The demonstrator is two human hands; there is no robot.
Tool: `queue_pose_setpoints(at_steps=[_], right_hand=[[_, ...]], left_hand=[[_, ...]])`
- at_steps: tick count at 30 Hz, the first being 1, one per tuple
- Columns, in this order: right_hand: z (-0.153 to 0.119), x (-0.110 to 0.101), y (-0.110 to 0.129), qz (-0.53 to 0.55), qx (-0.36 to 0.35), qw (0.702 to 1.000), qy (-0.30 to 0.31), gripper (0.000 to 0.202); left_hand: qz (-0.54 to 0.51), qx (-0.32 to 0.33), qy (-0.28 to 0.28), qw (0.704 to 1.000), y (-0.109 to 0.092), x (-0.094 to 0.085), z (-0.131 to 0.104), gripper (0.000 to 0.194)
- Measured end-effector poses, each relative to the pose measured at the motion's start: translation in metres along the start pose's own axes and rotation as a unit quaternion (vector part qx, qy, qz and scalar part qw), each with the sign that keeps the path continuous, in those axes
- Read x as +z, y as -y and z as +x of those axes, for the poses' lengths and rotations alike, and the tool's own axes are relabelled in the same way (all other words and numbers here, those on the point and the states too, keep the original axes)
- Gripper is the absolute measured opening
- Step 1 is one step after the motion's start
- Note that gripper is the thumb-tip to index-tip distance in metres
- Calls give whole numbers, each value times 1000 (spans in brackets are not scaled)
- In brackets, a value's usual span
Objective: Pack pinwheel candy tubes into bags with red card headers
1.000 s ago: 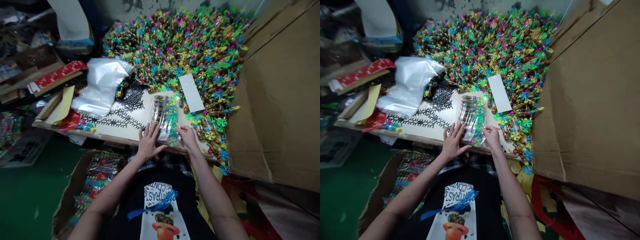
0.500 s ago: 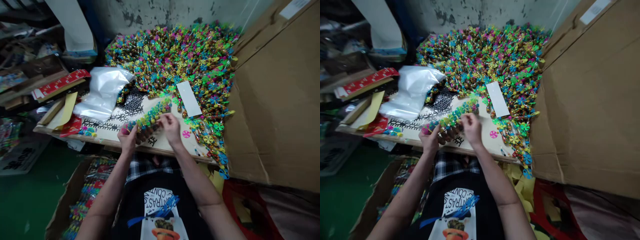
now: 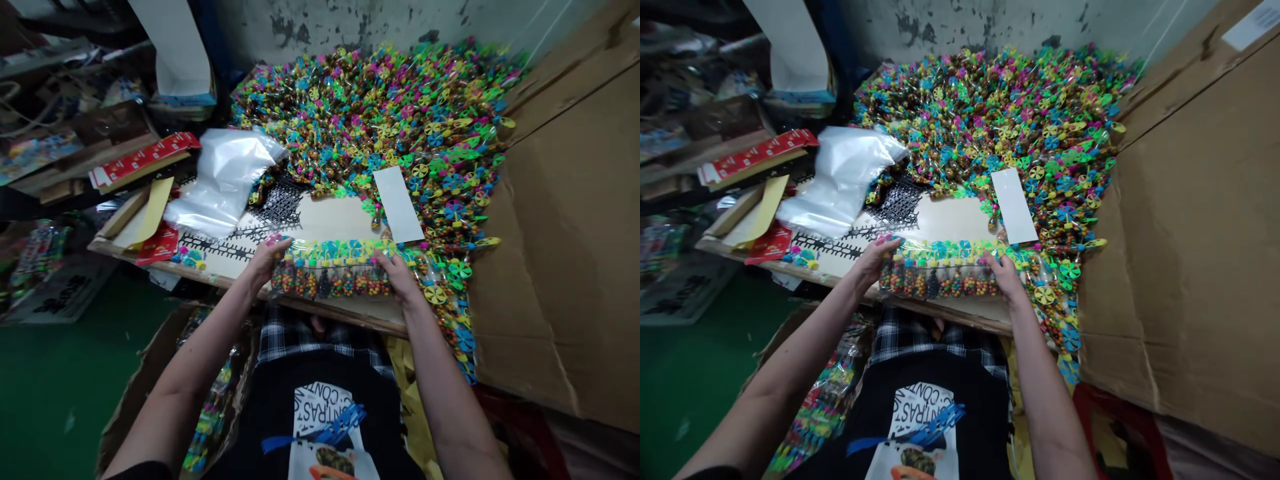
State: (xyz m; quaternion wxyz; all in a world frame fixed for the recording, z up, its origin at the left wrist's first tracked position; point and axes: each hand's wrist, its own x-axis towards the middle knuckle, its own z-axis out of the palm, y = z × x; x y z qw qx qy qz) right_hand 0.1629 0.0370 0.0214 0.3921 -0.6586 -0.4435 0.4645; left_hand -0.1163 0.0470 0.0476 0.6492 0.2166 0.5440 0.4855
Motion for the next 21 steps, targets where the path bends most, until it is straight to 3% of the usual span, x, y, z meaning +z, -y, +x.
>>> queue_pose_setpoints(at_steps=[3,6,10,13,17,19,21], right_hand=[[-9,-1,-3,-61,34,997,-19,56],[-11,-1,-7,-160,11,986,-53,53],[-8,-5,-5,-349,25,934,-77,49],[-12,-10,3,-418,-3,905,-86,60],[-23,-22,13,-433,-38,895,-102,69],[-26,-26,14,-433,-47,893,-110,67],[-26,-27,13,-432,-53,894,-107,62]], left_hand=[[65,63,-57,994,11,-1,14,34],[172,153,-111,967,21,-2,22,37],[269,226,-115,929,13,-19,36,47],[360,276,-196,869,-16,-62,41,45],[488,298,-357,739,-63,-149,29,42],[481,289,-408,721,-79,-190,19,36],[447,283,-436,728,-91,-222,11,20]])
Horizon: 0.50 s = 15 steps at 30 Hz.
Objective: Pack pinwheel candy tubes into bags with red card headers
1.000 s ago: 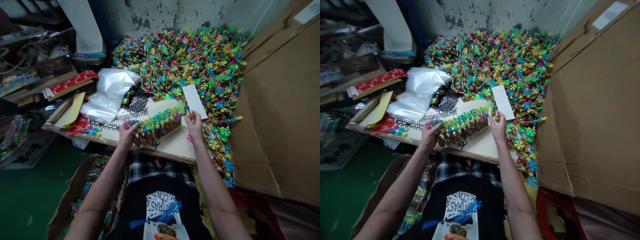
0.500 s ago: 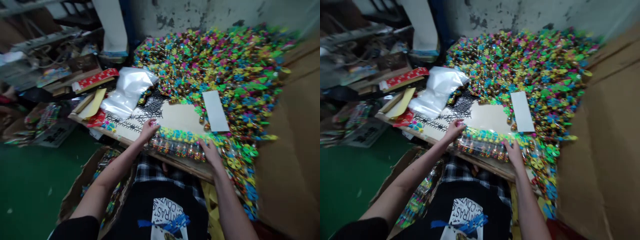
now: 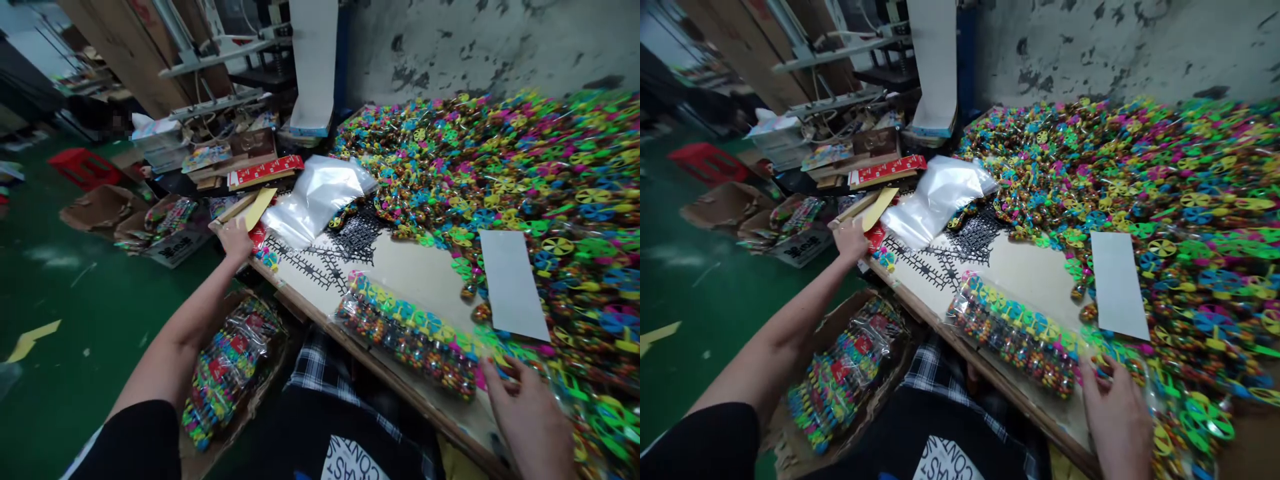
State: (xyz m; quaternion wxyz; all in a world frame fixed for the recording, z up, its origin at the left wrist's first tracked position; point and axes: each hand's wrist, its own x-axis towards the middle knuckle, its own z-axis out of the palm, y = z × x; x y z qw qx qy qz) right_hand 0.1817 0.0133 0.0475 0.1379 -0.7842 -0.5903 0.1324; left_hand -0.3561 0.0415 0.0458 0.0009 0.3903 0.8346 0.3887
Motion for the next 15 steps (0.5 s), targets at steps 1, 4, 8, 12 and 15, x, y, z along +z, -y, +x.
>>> queue_pose_setpoints(at_steps=[1,4,8,12,15], right_hand=[[0,1,0,4,-7,1000,4,60],[-1,2,8,33,-22,999,20,58],[-8,-1,35,109,-34,993,19,59],[-28,6,76,268,-60,955,109,52],[-46,17,110,400,-75,884,231,52]], left_hand=[[-13,-12,-3,1000,8,-7,7,9],[-61,-32,-2,998,17,-16,22,15],[-204,-44,-25,978,-7,-14,19,21],[-480,-73,22,874,-57,-7,-30,37],[-577,-132,93,801,-96,1,-93,43]])
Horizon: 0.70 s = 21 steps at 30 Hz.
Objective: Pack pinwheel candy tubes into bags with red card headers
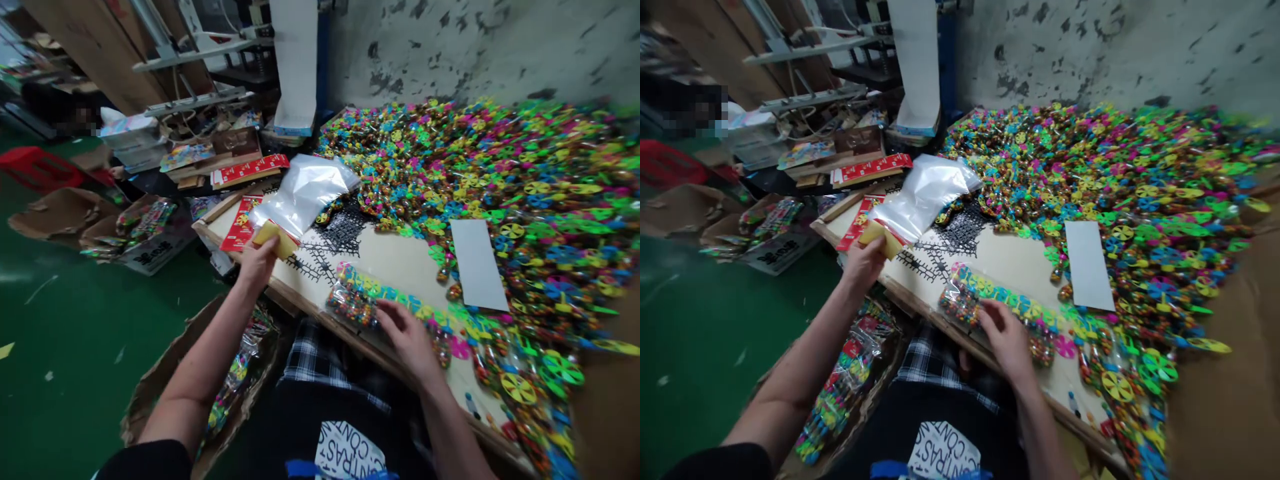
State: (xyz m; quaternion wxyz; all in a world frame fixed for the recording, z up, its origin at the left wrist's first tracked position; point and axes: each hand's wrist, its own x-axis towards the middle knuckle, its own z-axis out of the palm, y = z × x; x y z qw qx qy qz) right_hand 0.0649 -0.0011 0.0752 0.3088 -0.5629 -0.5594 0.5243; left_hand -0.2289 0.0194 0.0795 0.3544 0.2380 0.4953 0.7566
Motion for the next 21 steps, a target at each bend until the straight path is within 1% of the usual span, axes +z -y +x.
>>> queue_pose_setpoints(at_steps=[2,3,4,5,7,9,12,15,18,21], right_hand=[[0,21,7,132,29,989,53,56],[1,28,9,195,52,976,83,58],[3,34,10,252,70,960,99,58],[4,36,11,300,75,946,101,58],[5,36,12,362,54,928,67,57],[4,30,11,380,10,925,12,55],[-2,18,8,349,-49,935,-48,51],[-11,7,6,285,-86,950,-94,46],[-17,0,3,244,-92,959,-108,42],[-20,-2,1,236,-88,962,-107,40]], left_hand=[[-40,-67,35,996,12,21,-42,44],[-52,-99,56,992,18,29,-61,44],[-57,-130,75,987,24,36,-79,44],[-58,-158,91,981,30,41,-95,43],[-52,-206,112,971,39,47,-120,41],[-38,-243,129,961,47,48,-138,40],[0,-277,162,947,54,45,-152,38],[32,-266,183,946,54,42,-152,33],[45,-236,206,949,49,45,-146,32],[56,-220,222,948,45,51,-140,33]])
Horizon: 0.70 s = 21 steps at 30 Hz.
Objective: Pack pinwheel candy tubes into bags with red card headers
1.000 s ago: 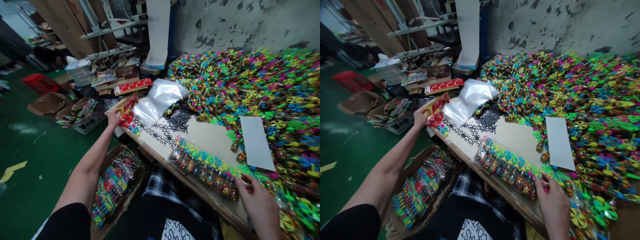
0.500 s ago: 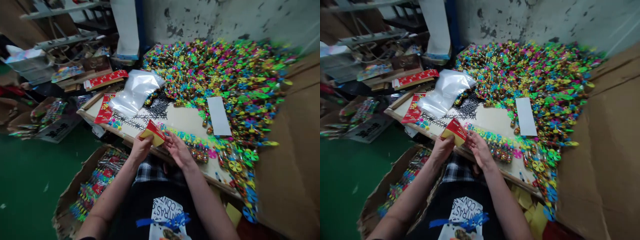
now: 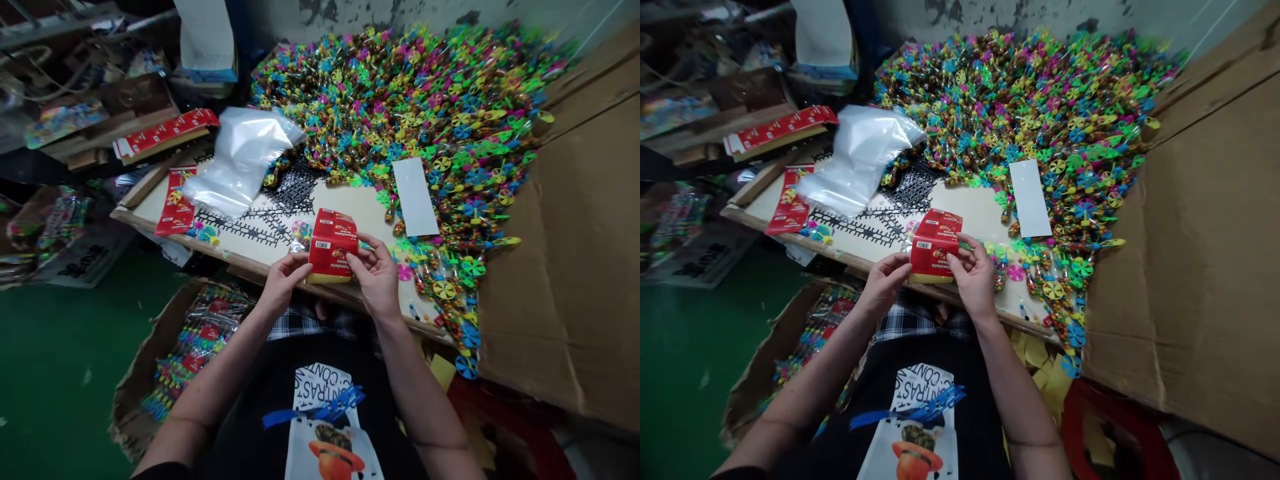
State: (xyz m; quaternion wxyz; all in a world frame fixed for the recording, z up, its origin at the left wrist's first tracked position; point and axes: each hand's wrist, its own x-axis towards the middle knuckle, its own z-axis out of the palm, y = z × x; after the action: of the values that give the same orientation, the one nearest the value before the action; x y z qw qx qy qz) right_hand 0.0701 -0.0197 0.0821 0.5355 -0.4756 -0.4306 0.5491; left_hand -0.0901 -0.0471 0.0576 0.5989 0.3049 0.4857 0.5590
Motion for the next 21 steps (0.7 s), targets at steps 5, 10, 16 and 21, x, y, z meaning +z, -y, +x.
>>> queue_pose_setpoints(at_steps=[5,10,16,21], right_hand=[[-1,-2,-5,-6,2,1000,-9,37],[3,-12,-3,-77,-31,995,49,37],[15,-15,38,-326,-139,888,292,51],[24,-13,60,-452,-298,804,247,49]], left_hand=[[18,17,8,1000,-2,4,4,32],[137,90,-30,986,-8,-3,4,29],[402,263,63,875,-49,5,5,29],[323,55,201,923,-52,18,6,21]])
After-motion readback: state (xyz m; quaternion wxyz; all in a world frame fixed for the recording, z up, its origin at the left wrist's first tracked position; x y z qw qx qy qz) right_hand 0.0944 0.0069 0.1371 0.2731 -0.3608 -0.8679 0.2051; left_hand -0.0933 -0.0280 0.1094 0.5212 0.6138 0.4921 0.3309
